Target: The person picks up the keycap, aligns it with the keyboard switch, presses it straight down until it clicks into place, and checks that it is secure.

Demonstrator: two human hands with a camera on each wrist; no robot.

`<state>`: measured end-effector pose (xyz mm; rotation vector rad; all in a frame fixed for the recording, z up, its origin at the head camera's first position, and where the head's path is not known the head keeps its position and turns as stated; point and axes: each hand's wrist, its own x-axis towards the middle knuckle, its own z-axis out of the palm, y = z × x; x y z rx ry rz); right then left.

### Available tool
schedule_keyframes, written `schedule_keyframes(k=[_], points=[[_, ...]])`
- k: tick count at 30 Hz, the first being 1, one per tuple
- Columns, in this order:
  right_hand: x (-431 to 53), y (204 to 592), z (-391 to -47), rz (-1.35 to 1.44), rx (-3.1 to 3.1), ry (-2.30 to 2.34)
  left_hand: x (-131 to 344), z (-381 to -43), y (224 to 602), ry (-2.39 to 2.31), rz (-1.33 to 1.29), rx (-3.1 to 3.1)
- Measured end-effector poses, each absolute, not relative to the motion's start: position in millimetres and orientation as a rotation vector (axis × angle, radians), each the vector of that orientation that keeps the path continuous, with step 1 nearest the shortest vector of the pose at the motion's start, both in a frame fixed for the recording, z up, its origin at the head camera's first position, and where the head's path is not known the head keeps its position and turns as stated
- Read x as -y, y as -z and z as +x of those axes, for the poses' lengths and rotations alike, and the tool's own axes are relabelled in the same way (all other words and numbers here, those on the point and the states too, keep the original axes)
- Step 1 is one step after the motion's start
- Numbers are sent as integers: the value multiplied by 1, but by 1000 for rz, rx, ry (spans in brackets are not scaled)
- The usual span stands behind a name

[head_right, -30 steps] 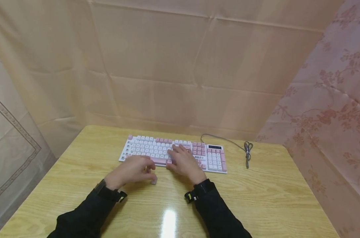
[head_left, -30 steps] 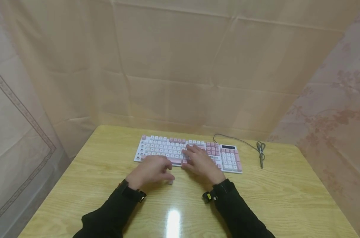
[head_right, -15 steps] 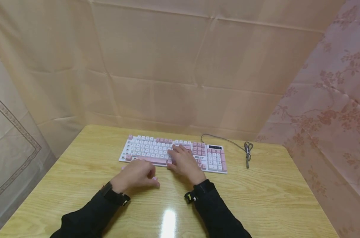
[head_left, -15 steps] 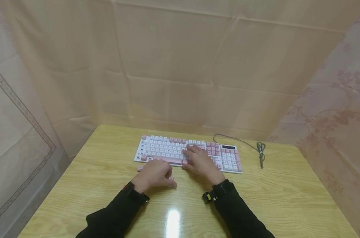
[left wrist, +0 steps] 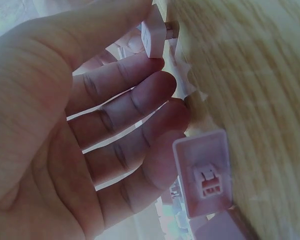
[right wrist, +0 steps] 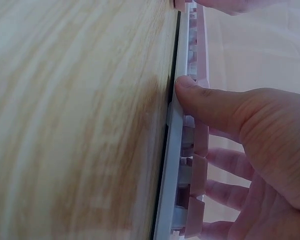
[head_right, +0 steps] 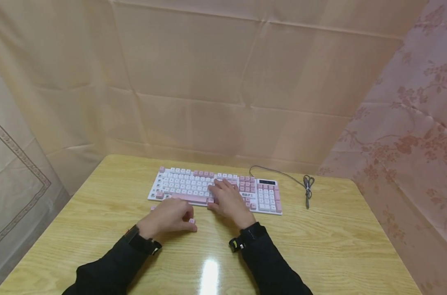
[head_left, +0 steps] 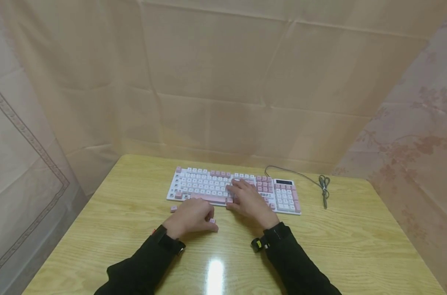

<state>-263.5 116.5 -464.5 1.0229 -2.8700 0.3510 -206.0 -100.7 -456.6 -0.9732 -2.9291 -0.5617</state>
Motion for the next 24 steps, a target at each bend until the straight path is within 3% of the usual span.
schedule_keyframes(k=[24], points=[[-116, 465, -262, 1029, 2833, -402, 104, -208, 455, 613, -1051, 2892]])
